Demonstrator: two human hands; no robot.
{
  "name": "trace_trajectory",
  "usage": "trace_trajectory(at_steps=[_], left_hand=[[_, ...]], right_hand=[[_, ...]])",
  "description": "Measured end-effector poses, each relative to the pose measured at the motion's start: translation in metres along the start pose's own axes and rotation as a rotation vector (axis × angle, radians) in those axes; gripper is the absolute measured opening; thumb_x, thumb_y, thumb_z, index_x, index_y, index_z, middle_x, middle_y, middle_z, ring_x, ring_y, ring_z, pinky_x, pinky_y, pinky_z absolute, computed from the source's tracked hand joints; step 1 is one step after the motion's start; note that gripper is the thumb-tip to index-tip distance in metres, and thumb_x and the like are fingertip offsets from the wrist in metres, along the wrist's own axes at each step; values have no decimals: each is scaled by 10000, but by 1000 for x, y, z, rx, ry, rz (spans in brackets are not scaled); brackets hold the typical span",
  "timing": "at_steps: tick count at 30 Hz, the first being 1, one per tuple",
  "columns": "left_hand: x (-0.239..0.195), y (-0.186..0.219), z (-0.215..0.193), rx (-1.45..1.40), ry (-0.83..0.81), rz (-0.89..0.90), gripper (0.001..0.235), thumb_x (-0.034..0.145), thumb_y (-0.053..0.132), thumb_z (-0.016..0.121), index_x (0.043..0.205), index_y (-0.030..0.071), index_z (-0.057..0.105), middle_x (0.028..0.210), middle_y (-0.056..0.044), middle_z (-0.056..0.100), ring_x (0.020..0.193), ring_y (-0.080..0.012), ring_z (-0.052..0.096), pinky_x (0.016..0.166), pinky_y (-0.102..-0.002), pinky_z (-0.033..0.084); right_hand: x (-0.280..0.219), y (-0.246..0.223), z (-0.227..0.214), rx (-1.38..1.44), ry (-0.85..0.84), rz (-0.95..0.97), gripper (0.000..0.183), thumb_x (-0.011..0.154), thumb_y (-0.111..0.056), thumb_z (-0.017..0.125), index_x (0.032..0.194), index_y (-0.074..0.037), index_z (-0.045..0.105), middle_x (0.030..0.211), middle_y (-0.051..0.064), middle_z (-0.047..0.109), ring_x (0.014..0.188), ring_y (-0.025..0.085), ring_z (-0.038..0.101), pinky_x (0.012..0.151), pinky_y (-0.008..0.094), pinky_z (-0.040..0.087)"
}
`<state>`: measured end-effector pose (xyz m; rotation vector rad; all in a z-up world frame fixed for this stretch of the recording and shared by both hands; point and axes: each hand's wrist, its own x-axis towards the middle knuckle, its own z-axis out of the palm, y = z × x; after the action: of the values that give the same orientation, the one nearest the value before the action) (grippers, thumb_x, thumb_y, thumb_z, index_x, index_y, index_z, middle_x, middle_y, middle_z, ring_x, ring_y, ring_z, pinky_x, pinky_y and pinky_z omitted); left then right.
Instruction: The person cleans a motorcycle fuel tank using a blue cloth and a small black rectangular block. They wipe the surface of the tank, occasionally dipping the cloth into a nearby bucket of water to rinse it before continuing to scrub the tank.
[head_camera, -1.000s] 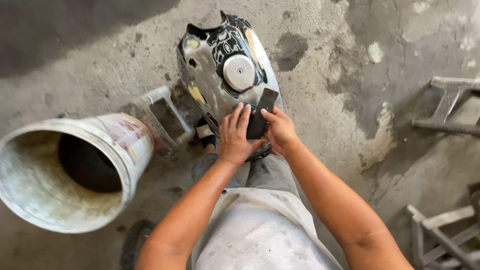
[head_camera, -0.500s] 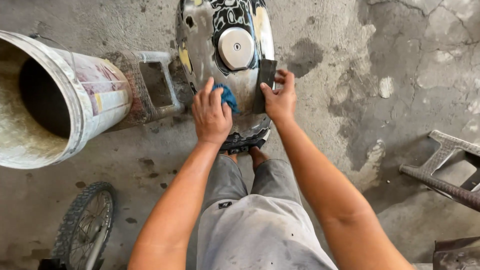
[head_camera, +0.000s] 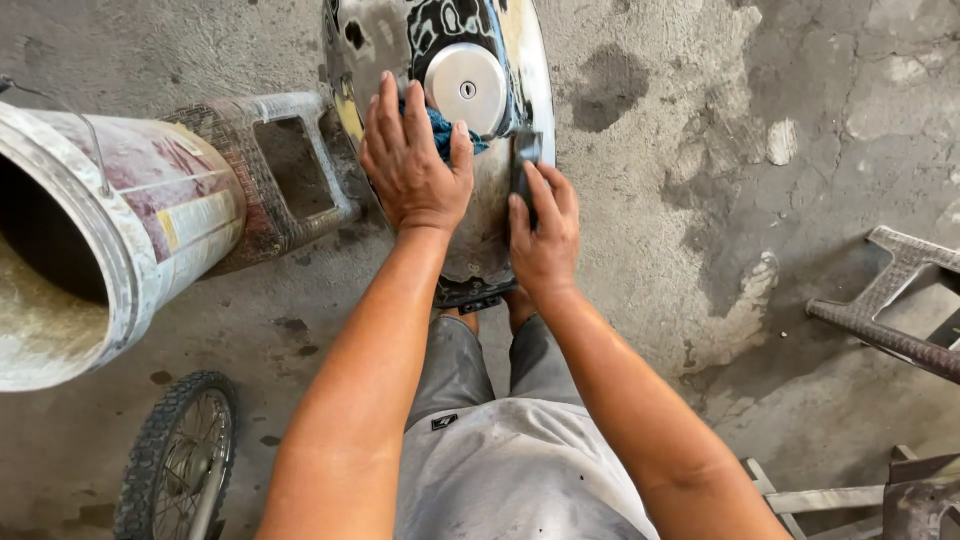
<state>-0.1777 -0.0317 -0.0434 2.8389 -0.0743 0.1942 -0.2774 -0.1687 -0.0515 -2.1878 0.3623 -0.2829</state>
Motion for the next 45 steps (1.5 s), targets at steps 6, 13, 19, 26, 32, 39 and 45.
trace_trajectory(at_steps=[6, 13, 19, 26, 32, 39, 45], left_hand=[[5, -2, 3, -4, 15, -7, 608, 1052, 487, 517, 1546, 137, 460, 1656, -126, 327, 1517, -354, 341, 1218, -543, 286], [50, -13, 25, -8, 91, -49, 584, 1115, 461, 465, 1592, 128, 408, 1680, -138, 310, 1546, -343, 352, 1269, -534, 279], [42, 0, 16, 103, 69, -101, 536, 1135, 430, 433, 1585, 139, 423, 1666, -129, 323, 1536, -350, 356, 1275, -546, 278], [46, 5, 13, 82, 97, -125, 526, 1123, 428, 453, 1543, 111, 467, 1619, -138, 399, 1501, -346, 399, 1236, -532, 307], [43, 5, 18, 84, 139, -115, 520, 1131, 435, 451, 1544, 121, 474, 1613, -128, 411, 1498, -338, 404, 1224, -530, 326], [27, 0, 17, 107, 89, -126, 582, 1155, 477, 407, 1620, 131, 357, 1678, -139, 315, 1545, -351, 364, 1283, -531, 293], [11, 2, 3, 125, 9, -127, 649, 1142, 506, 372, 1639, 97, 293, 1686, -162, 273, 1549, -370, 327, 1260, -550, 269]], right_hand=[[114, 35, 41, -102, 58, -119, 332, 1023, -102, 679, 1353, -134, 689, 1359, 137, 611, 1249, 349, 570, 1053, 425, 490], [40, 20, -13, -130, -70, -173, 347, 976, -40, 659, 1319, -64, 705, 1336, 186, 622, 1170, 332, 603, 989, 418, 530], [104, 32, 8, -153, -158, -156, 315, 1007, -66, 659, 1314, -89, 720, 1331, 158, 638, 1187, 311, 609, 988, 412, 522], [68, 30, -12, -92, -180, -157, 307, 1000, -87, 665, 1302, -78, 720, 1302, 163, 632, 1205, 323, 620, 994, 418, 548], [61, 37, -11, -67, -187, -166, 354, 979, -44, 661, 1330, -72, 703, 1348, 213, 585, 1212, 354, 611, 998, 407, 555], [141, 49, 19, -69, -102, -246, 288, 1041, -72, 663, 1326, -63, 704, 1341, 166, 634, 1241, 343, 603, 1039, 435, 521], [31, 11, -33, -67, -239, -209, 344, 957, -16, 695, 1296, -68, 719, 1324, 180, 633, 1143, 318, 604, 966, 398, 532]])
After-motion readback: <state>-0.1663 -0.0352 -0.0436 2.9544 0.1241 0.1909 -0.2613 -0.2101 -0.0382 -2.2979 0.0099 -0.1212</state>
